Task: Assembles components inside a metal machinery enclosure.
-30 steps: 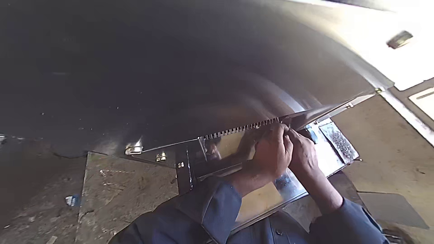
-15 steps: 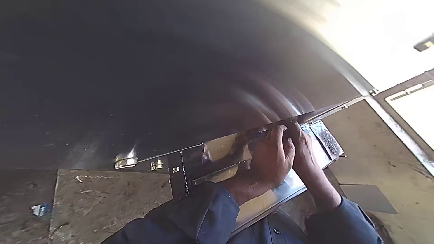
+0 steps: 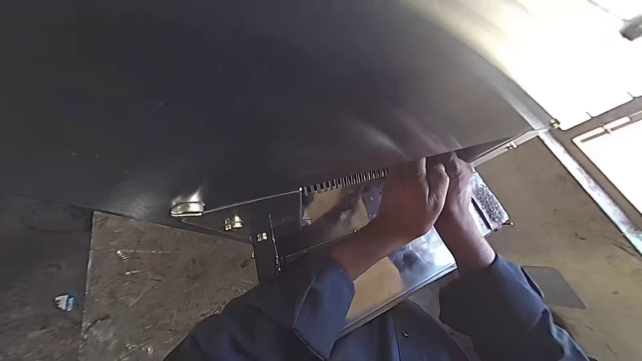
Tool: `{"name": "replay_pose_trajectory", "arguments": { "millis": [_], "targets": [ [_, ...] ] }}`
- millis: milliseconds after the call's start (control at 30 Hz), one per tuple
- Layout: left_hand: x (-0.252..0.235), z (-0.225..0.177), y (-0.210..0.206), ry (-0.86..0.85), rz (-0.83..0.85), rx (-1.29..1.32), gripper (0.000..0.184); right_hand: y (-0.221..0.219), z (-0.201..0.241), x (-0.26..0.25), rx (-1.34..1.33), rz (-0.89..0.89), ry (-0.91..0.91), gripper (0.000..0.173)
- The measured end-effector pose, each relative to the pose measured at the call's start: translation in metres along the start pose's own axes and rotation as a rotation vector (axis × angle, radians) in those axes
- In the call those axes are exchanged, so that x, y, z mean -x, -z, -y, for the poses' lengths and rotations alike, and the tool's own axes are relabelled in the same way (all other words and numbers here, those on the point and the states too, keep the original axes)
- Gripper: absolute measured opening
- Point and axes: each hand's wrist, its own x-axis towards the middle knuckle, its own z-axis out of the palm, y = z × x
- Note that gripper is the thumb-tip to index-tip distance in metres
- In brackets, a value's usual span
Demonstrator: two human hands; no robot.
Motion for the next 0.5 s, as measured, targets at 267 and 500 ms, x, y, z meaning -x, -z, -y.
{"name": "replay_pose_trajectory", "arguments": {
  "millis": [267,500],
  "targets": [
    [-0.001,-0.009,0.003,-0.031,-0.036,-0.091,0.041,0.008,0.007,-0.002,-0.109,0.012,-0.018,0.017],
    [0.006,0.004,0.001,0.079,0.042,-0.165,0.034,0.011,0.015,0.007,-0.082,0.235,-0.170,0.019]
  ]
}}
